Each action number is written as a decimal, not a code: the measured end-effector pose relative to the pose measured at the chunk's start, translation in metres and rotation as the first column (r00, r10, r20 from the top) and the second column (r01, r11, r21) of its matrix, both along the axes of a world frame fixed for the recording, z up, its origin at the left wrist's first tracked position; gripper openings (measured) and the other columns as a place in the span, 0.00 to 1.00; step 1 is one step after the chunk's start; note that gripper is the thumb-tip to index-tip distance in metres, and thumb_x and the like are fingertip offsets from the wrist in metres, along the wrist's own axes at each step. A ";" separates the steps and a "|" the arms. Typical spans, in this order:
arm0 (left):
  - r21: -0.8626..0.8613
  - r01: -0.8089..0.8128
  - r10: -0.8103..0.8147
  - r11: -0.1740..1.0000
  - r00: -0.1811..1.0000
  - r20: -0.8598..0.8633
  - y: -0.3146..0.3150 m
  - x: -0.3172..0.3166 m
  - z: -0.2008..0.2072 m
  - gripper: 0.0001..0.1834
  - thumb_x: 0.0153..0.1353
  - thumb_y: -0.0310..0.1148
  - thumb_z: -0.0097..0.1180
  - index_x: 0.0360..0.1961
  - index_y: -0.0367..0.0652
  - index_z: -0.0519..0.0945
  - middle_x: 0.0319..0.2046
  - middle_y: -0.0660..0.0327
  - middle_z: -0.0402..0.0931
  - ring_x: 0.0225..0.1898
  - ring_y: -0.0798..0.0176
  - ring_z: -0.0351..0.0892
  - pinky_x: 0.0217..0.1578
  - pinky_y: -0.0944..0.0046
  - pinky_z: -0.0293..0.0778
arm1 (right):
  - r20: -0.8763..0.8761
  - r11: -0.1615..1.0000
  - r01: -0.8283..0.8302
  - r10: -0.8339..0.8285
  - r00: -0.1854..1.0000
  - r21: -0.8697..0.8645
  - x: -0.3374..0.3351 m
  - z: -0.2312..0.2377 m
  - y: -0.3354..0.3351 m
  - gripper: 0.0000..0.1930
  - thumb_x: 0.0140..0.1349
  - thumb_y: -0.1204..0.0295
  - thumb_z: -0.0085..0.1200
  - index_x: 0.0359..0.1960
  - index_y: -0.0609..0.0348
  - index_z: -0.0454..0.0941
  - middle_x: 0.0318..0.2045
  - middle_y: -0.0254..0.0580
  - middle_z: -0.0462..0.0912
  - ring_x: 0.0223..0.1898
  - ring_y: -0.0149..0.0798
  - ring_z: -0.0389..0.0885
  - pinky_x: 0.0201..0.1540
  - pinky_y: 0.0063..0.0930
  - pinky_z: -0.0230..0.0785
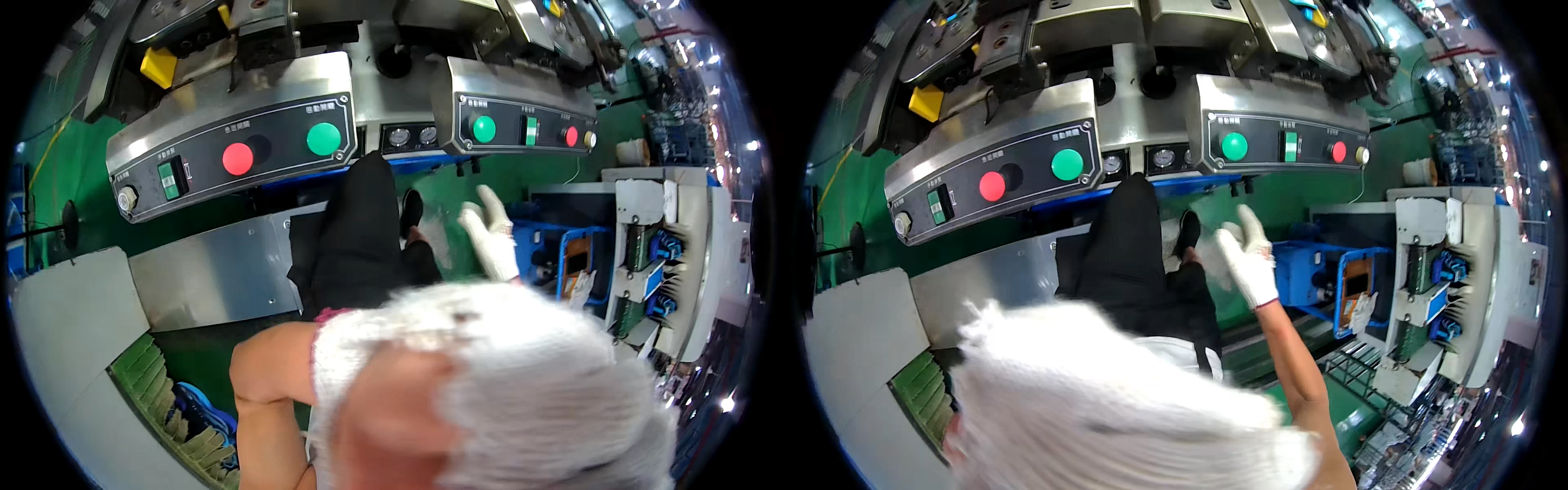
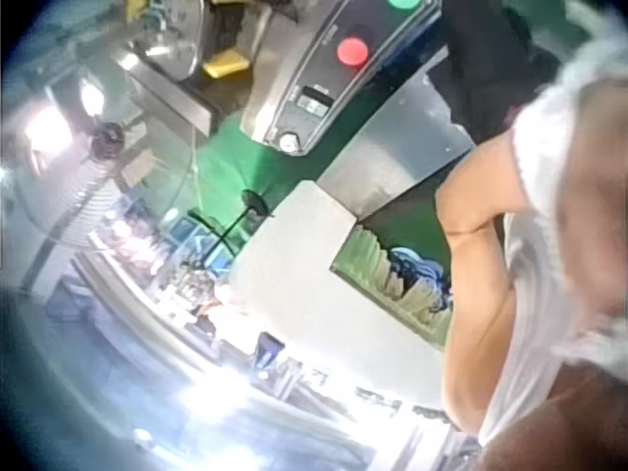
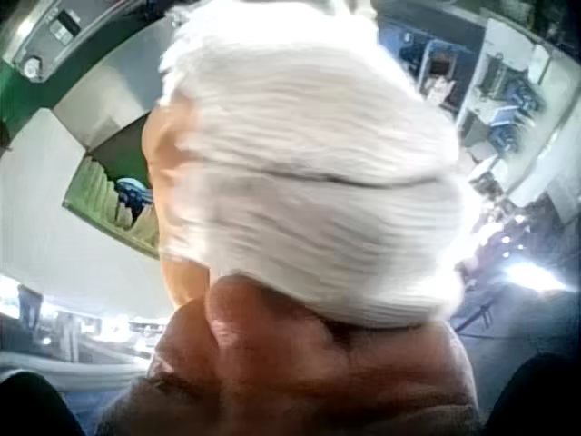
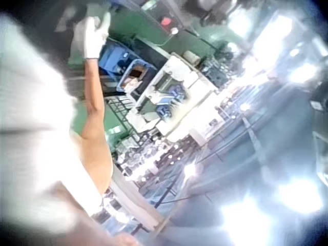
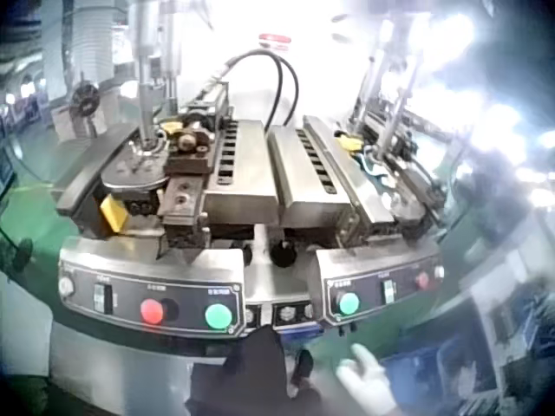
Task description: The person repeatedly picks up blue and black sneakers from a conveyor belt and places them into a machine. They operate the machine by pressing a green button, then remove the processed sneakers and place them onto a nearby blue cart. The cycle of picking, processing, and moving the sneakers continues throughout the video.
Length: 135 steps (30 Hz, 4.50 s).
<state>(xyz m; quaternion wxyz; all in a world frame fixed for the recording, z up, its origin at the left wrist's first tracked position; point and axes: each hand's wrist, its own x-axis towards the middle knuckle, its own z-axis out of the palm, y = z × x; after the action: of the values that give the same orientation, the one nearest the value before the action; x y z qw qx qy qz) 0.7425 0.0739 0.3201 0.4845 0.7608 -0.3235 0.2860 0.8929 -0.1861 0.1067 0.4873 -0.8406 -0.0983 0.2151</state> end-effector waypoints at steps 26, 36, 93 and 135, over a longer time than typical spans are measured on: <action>0.858 0.034 -0.396 -0.513 -0.896 -0.201 -0.185 -0.833 -0.338 0.33 0.76 0.55 0.49 0.70 0.43 0.78 0.60 0.35 0.80 0.60 0.33 0.78 0.63 0.43 0.71 | -0.024 0.478 -0.840 0.866 0.500 -0.256 -0.068 0.047 0.233 0.32 0.74 0.63 0.63 0.74 0.63 0.69 0.61 0.50 0.84 0.61 0.38 0.84 0.64 0.34 0.75; 0.905 -0.130 0.135 -0.405 -0.988 -0.081 -0.137 -0.670 -0.273 0.17 0.78 0.40 0.49 0.45 0.39 0.84 0.43 0.49 0.82 0.48 0.41 0.79 0.50 0.44 0.77 | -0.102 0.559 -0.802 0.803 0.587 -0.208 -0.102 0.067 0.196 0.33 0.72 0.70 0.63 0.76 0.64 0.66 0.64 0.55 0.81 0.63 0.40 0.81 0.65 0.35 0.76; 0.385 -0.769 0.860 0.510 0.465 -0.211 0.059 0.567 -0.113 0.17 0.71 0.42 0.61 0.57 0.54 0.87 0.56 0.52 0.85 0.58 0.49 0.83 0.63 0.54 0.74 | -0.664 0.459 0.859 -0.573 0.480 0.224 -0.054 -0.003 -0.124 0.25 0.56 0.54 0.77 0.22 0.47 0.69 0.19 0.25 0.70 0.18 0.25 0.68 0.19 0.24 0.61; -0.003 0.078 -0.056 0.997 0.692 -0.719 0.074 -0.035 -0.170 0.27 0.50 0.27 0.59 0.55 0.47 0.85 0.58 0.48 0.78 0.66 0.38 0.74 0.72 0.34 0.65 | 0.361 0.600 -0.004 0.486 0.796 -0.800 0.432 0.147 0.263 0.40 0.62 0.38 0.56 0.61 0.64 0.81 0.61 0.60 0.83 0.61 0.55 0.85 0.61 0.43 0.77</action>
<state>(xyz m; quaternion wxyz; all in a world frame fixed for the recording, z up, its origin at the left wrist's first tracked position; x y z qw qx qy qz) 0.7076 0.1475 0.1503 0.5716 0.8065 -0.1403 -0.0563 1.3244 0.0771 0.2535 -0.0016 -0.9660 -0.2526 0.0549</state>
